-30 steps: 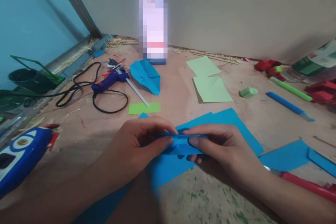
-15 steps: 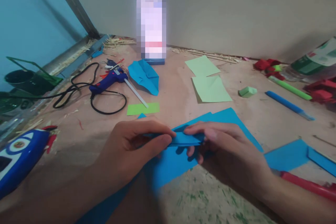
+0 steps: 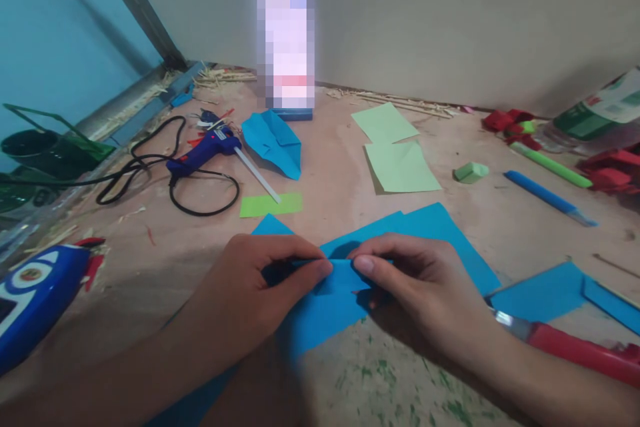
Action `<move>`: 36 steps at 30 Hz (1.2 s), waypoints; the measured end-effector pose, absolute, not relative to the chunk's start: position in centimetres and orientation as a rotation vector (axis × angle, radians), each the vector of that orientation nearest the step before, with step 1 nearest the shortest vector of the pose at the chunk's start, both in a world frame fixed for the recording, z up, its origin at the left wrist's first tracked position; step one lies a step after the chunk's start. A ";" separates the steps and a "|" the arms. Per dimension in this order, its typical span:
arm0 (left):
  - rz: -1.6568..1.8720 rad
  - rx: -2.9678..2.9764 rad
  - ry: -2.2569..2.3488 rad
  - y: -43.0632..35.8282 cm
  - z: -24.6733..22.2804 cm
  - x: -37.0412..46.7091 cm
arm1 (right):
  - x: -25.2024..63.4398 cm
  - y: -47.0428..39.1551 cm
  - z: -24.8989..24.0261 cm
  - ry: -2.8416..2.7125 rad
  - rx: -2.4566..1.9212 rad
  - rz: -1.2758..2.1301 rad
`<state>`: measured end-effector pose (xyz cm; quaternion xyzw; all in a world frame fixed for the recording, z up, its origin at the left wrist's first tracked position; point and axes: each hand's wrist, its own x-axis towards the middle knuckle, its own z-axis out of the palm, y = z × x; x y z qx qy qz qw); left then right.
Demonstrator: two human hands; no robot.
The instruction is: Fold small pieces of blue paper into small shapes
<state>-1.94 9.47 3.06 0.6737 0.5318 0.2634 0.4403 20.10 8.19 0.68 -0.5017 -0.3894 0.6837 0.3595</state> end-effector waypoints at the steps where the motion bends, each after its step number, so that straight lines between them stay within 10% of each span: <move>1: 0.666 1.671 1.331 9.4 3.0 -2.0 | 20.1 8.1 0.6 -0.994 -1.305 1.751; 36: 0.664 1.680 1.361 9.7 3.5 -1.9 | 20.1 8.0 1.0 -0.941 -1.259 1.920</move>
